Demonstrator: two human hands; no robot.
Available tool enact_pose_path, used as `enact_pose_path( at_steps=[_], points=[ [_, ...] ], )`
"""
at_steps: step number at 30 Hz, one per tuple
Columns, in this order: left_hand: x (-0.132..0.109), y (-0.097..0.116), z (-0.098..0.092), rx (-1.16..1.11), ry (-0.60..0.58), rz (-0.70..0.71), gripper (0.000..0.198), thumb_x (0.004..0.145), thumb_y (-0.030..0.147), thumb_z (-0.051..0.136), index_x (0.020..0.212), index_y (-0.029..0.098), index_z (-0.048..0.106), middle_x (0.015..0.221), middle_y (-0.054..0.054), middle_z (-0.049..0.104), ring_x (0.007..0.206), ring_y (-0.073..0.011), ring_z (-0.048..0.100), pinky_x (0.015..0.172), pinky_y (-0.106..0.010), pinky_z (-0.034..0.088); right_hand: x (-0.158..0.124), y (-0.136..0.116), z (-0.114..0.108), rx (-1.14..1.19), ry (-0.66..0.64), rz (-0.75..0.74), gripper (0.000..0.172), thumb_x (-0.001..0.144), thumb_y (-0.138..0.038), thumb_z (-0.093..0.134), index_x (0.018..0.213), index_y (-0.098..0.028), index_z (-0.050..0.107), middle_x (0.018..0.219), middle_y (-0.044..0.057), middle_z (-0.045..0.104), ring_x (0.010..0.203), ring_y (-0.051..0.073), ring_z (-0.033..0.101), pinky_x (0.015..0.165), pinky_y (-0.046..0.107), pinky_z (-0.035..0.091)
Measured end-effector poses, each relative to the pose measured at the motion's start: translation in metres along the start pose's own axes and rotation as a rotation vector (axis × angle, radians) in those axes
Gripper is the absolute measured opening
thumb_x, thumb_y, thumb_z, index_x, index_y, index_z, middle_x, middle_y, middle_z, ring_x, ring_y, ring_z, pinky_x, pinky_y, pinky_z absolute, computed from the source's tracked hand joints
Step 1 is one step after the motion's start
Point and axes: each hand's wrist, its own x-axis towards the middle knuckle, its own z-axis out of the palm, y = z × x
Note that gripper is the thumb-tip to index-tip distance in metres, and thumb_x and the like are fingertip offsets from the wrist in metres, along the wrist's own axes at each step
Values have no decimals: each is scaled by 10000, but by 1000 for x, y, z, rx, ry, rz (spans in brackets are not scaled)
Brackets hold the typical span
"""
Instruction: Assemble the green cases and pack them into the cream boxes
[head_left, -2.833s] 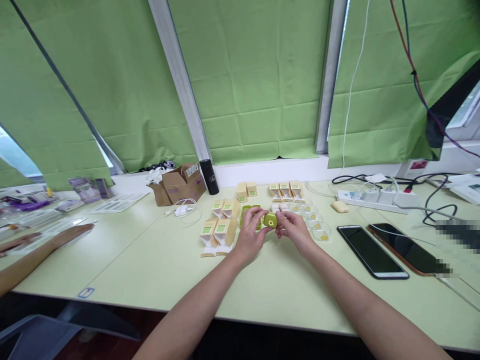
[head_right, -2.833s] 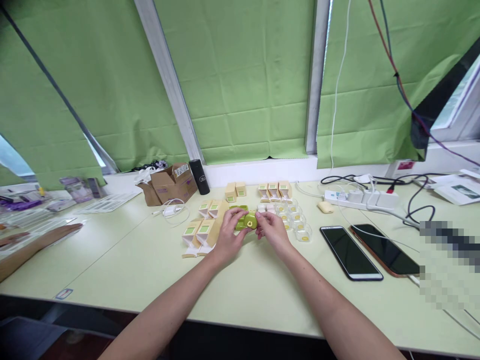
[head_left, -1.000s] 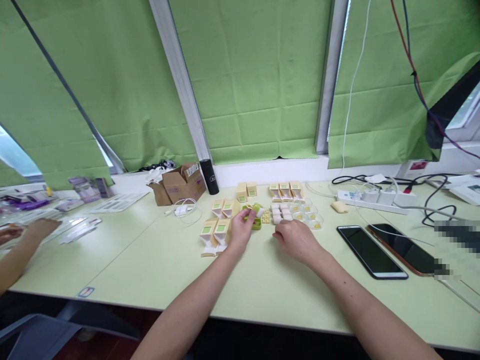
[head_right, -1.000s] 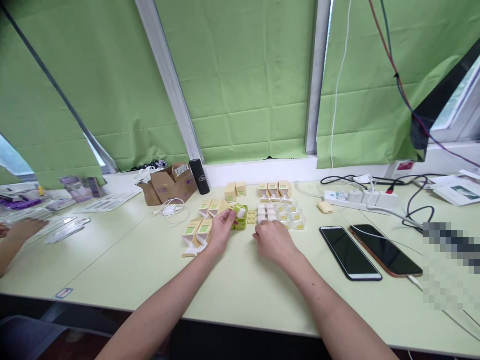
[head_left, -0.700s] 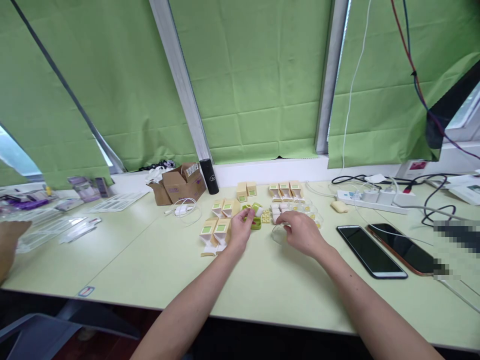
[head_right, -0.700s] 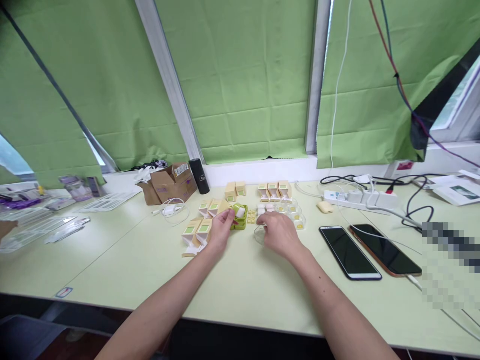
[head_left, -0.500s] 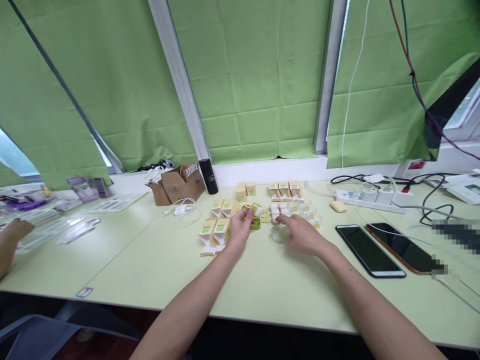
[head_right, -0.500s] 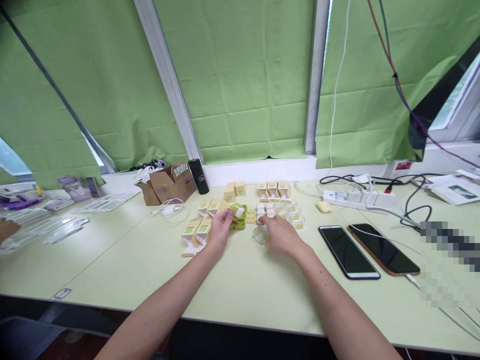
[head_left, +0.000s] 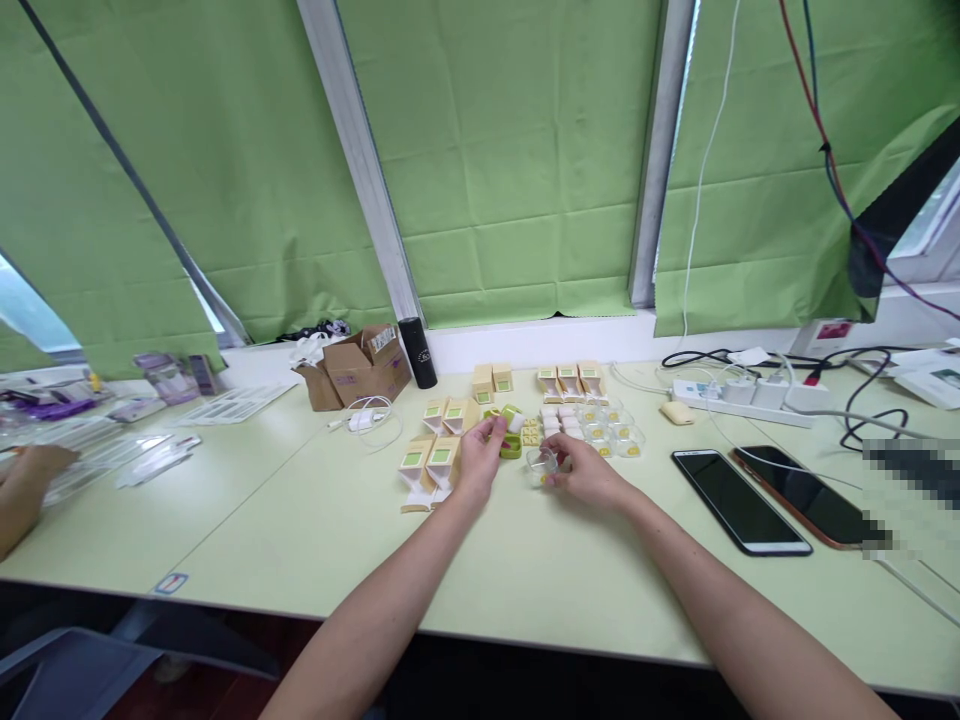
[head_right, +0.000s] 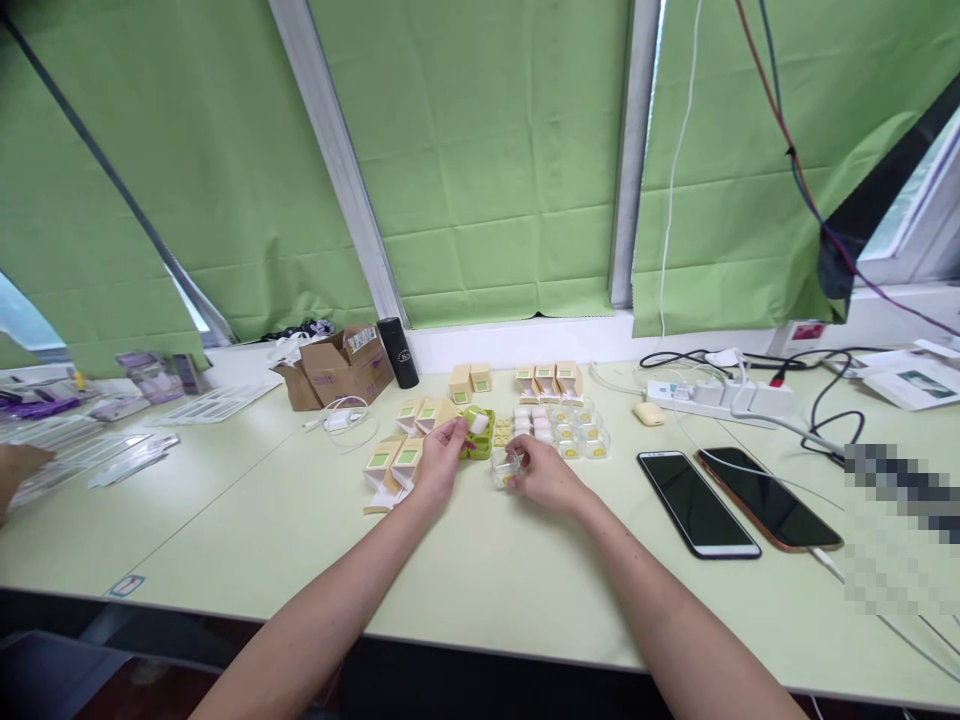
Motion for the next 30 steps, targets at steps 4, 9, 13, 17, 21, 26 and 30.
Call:
enact_pose_path(
  at_steps=[4,9,13,17,21,26,30],
  points=[
    [0,0,-1,8,-11,2,594,747,727,825,862,145,791,862,-67,750,709,-130,613,636,-228,508,4,2,6,398,57,-24,504,705,-318,823,1176,-201,689,1076,60,712,1029,245,662,809,356,576],
    [0,0,-1,-2,-24,2,617,740,745,820,870,142,793,846,-62,743,703,-128,609,638,-229,509,5,-1,20,887,38,39,631,667,-471,948,1193,-210,715,1045,63,746,949,247,728,876,449,626],
    [-1,0,-1,7,-23,-2,625,738,753,814,867,142,797,832,-59,746,688,-133,607,630,-234,506,4,-4,21,1078,58,95,444,790,-532,888,1037,-224,687,952,63,768,904,268,782,882,475,642],
    [-1,0,0,3,-26,-3,628,739,755,813,867,140,799,856,-69,754,703,-136,614,639,-233,510,5,-4,11,1082,127,183,361,900,-565,752,943,-239,602,875,74,771,873,274,798,954,491,632],
    [-1,-1,0,-6,-19,-10,639,727,762,818,866,139,800,855,-75,756,691,-132,613,634,-231,510,5,-4,7,994,153,183,383,908,-614,687,941,-249,575,880,90,765,902,303,799,976,526,625],
    [1,-4,-1,-9,-13,-18,631,731,755,819,875,141,805,861,-79,766,695,-135,627,636,-234,517,3,-6,12,1086,161,167,446,776,-544,862,961,-261,572,886,34,738,890,287,795,974,526,622],
    [1,-5,-1,-17,-8,-31,633,725,748,829,888,138,806,866,-74,767,684,-123,614,633,-229,515,6,-2,17,1029,246,112,633,613,-449,985,1092,-270,611,1003,14,693,887,236,748,835,451,651]
  ],
)
